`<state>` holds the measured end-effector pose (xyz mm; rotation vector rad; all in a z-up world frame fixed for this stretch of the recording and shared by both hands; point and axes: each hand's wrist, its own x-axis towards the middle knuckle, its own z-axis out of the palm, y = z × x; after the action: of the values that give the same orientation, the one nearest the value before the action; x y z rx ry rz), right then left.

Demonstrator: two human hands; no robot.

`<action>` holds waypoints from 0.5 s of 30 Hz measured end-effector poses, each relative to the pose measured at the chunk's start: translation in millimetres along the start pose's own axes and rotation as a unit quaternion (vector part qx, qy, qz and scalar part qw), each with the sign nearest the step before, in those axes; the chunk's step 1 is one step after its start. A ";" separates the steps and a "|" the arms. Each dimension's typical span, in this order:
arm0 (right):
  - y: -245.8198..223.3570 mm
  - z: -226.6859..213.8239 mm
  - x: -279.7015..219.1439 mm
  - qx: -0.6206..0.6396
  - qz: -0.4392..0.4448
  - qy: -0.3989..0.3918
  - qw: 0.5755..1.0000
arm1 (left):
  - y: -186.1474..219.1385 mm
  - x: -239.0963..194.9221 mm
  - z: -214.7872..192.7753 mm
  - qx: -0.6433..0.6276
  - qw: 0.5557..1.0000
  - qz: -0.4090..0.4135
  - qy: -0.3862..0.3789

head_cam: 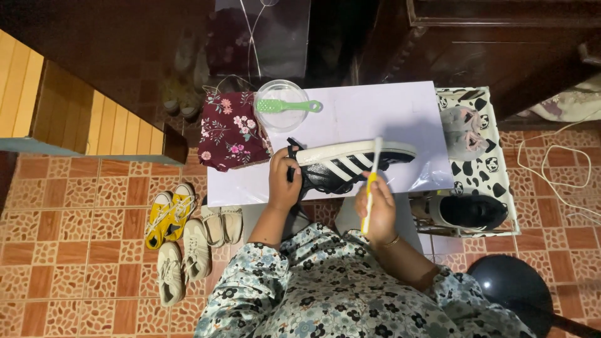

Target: The person scrubs a black and white sneaker with a yellow toothbrush, working on the upper, sides, and sole. The shoe is held and rotated to access different areas while being cleaned.

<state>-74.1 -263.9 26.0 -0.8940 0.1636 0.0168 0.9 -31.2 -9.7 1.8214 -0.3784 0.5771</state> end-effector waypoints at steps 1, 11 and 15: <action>-2.9 -1.8 2.2 -0.001 -0.002 0.000 1.000 | -0.2 0.3 0.6 -0.001 1.000 0.002 0.000; 37.0 2.9 -19.7 0.017 0.166 -0.101 0.981 | -0.5 -1.7 0.6 0.004 1.000 -0.001 0.002; 25.6 -11.4 -1.1 0.018 0.136 -0.095 0.986 | -4.5 -3.5 1.4 0.001 1.000 -0.002 0.001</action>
<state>-78.8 -256.7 -0.7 -0.8243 0.1074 0.3518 0.6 -31.2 -15.6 1.8235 -0.3714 0.5770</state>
